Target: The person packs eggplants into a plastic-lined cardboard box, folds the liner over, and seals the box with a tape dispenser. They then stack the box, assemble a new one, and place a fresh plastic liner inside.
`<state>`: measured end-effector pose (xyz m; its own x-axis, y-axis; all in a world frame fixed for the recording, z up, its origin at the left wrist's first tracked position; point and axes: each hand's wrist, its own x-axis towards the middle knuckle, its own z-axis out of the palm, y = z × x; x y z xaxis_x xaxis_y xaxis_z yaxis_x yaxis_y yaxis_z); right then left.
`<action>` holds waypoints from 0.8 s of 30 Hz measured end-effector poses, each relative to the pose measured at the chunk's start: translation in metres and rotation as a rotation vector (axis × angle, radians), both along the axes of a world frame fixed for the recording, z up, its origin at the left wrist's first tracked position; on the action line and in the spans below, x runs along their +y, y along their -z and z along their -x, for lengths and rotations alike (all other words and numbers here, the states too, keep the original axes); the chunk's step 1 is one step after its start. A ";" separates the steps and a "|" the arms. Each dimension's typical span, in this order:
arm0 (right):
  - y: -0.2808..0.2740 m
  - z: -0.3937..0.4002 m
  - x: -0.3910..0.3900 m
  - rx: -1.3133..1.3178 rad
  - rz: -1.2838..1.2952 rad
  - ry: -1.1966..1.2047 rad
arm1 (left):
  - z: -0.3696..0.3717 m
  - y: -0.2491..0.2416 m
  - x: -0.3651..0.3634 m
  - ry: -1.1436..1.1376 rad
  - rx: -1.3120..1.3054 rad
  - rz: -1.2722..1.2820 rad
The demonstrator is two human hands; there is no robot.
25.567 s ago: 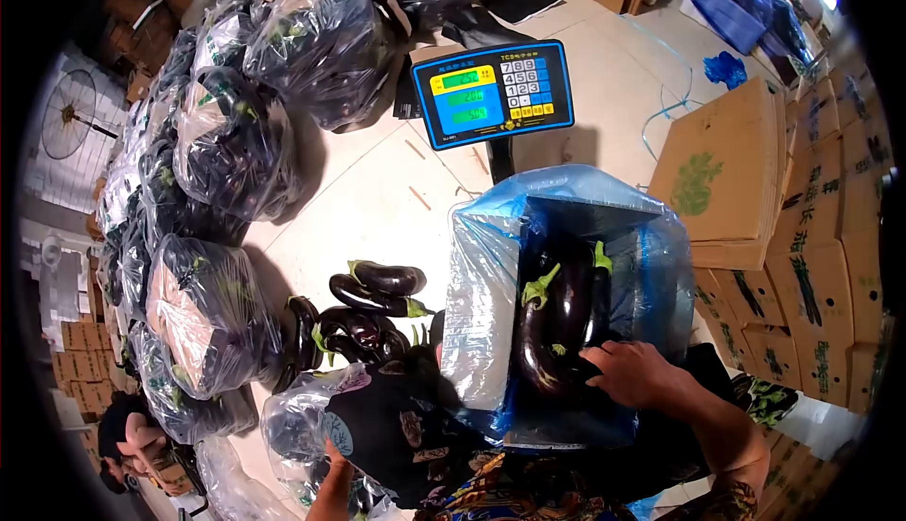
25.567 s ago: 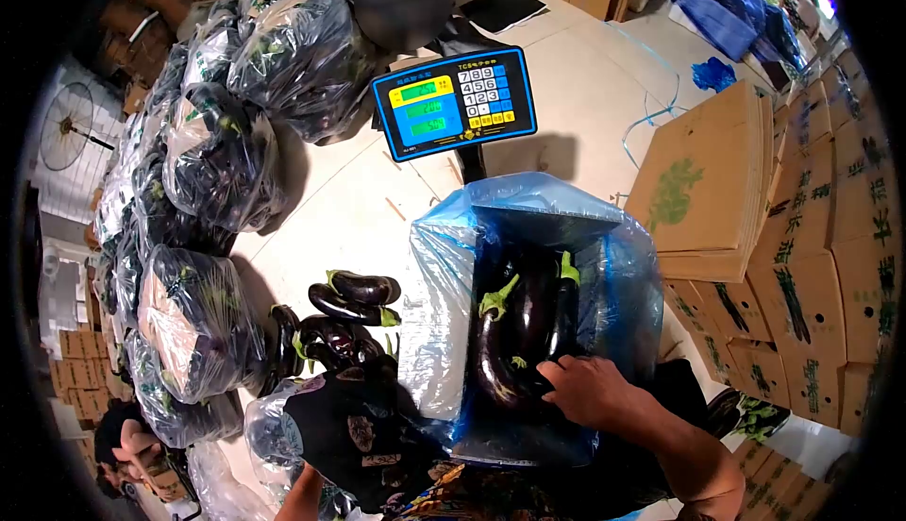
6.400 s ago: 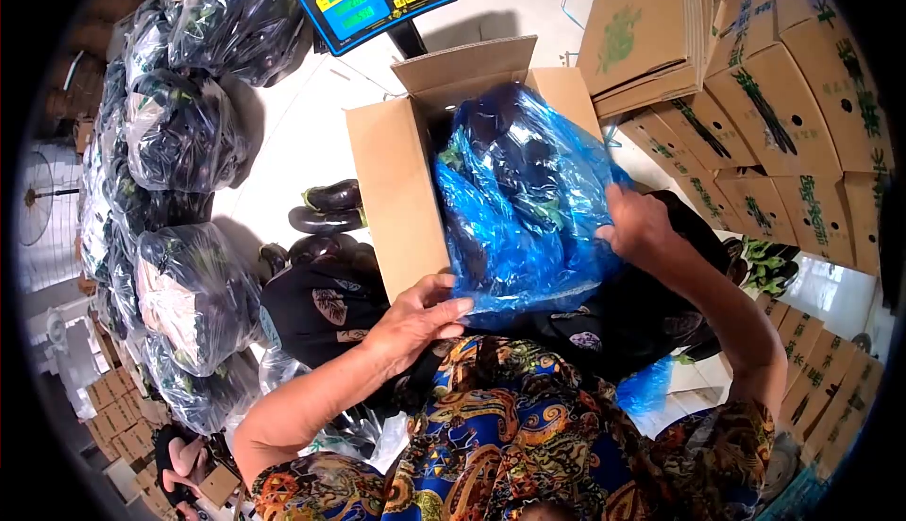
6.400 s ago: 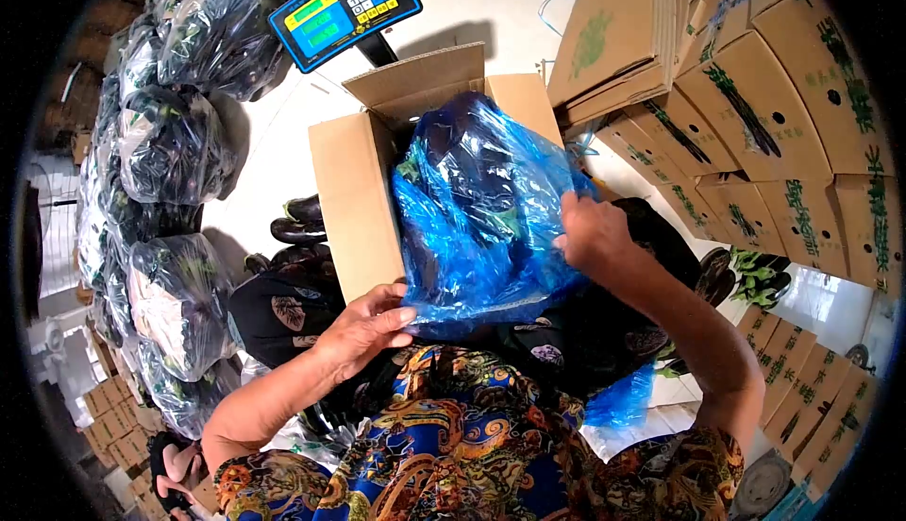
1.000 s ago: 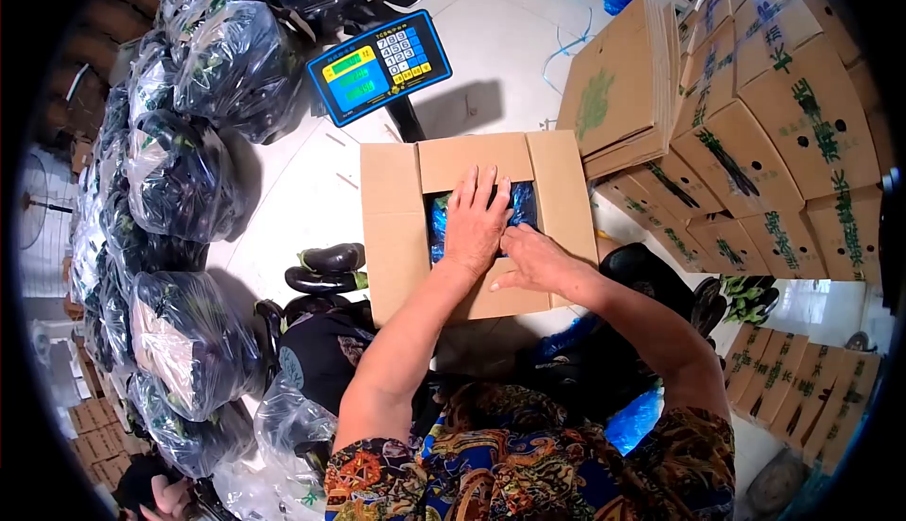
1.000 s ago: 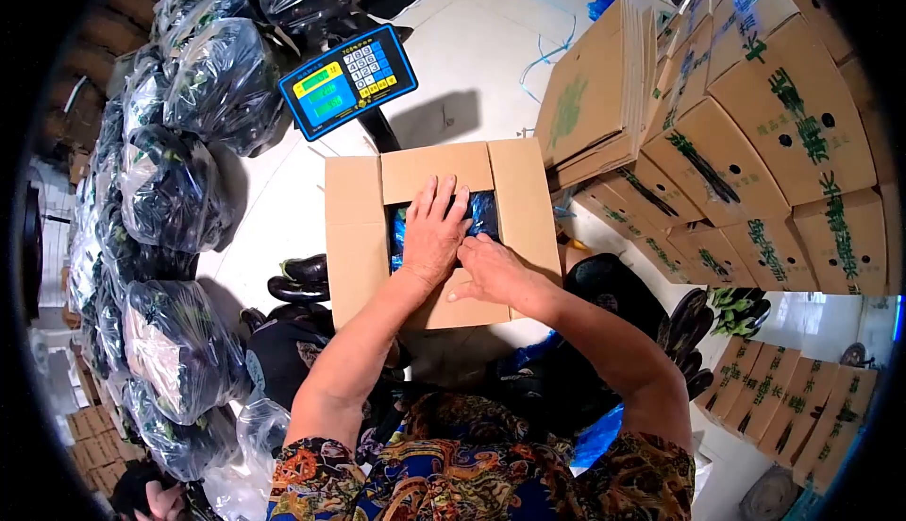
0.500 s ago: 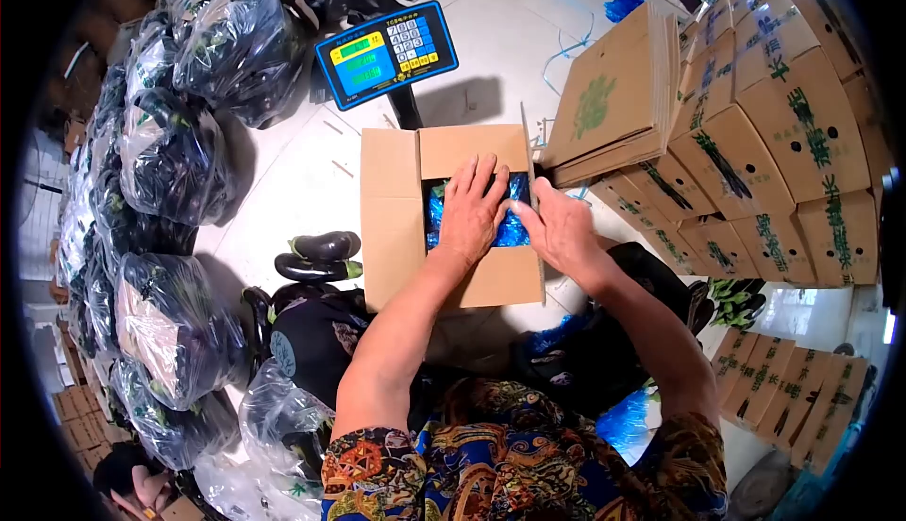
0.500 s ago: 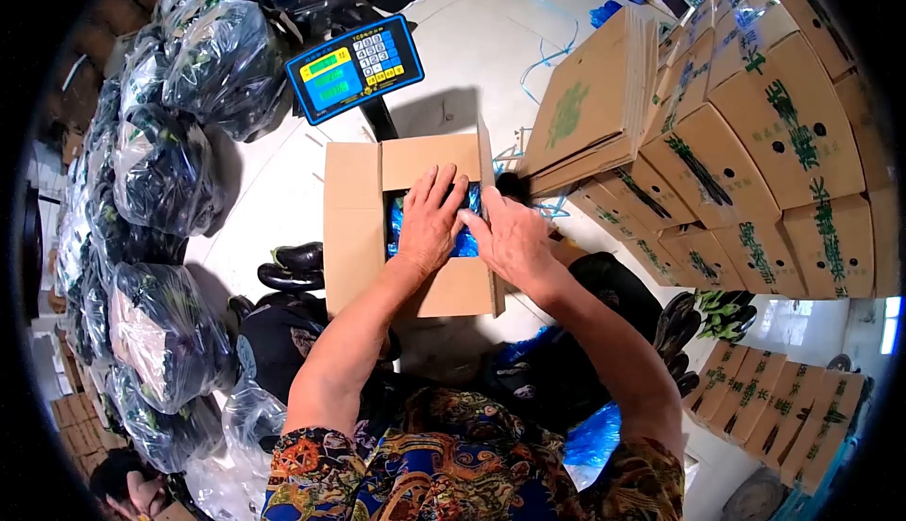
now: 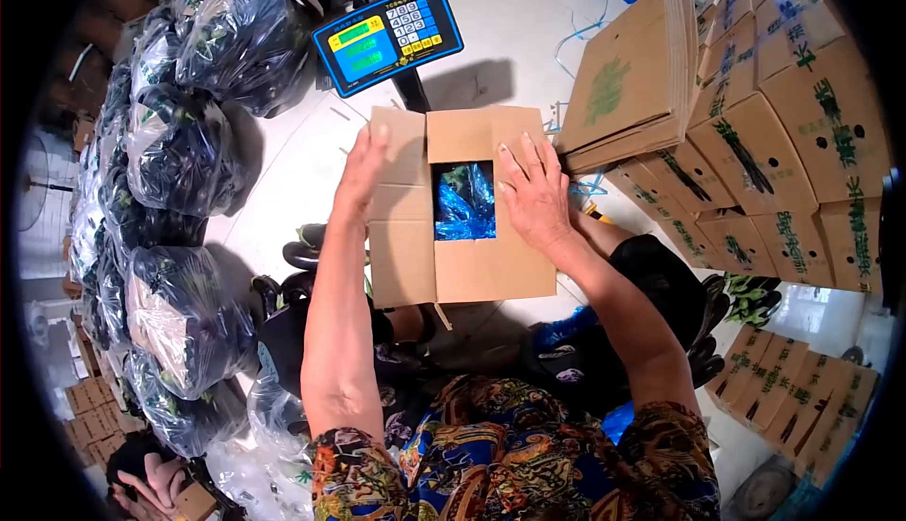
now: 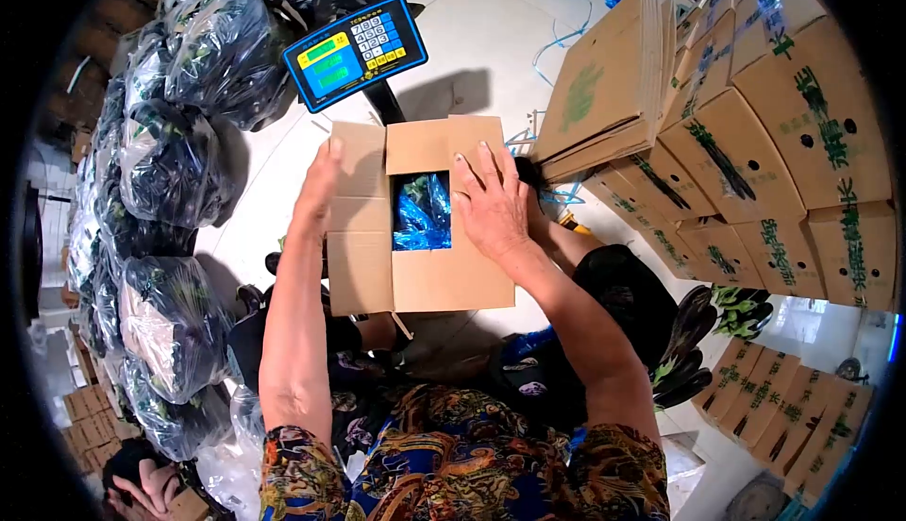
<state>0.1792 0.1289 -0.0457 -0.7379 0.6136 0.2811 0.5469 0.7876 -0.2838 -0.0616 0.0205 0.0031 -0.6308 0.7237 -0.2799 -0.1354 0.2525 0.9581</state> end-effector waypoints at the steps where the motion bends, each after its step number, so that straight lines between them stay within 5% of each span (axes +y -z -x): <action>1: -0.002 -0.001 0.001 0.019 0.077 -0.012 | -0.006 -0.006 0.010 0.137 -0.343 -0.286; 3: 0.001 0.001 0.003 -0.012 0.056 0.008 | -0.041 -0.002 0.035 0.355 0.184 -0.139; 6: 0.007 0.001 0.002 -0.027 0.022 0.003 | -0.064 0.046 0.052 0.287 0.867 -0.057; 8: 0.010 0.004 0.003 -0.006 0.031 -0.008 | -0.083 0.049 0.048 0.321 1.263 0.239; 24: -0.020 0.041 0.112 -0.286 0.461 -0.302 | -0.047 0.053 0.080 0.555 1.368 0.175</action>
<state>0.1378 0.2404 -0.0261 -0.9050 0.3769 -0.1973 0.4232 0.7512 -0.5066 -0.0142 0.1000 -0.0497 -0.1317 0.9745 0.1814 0.9728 0.0918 0.2128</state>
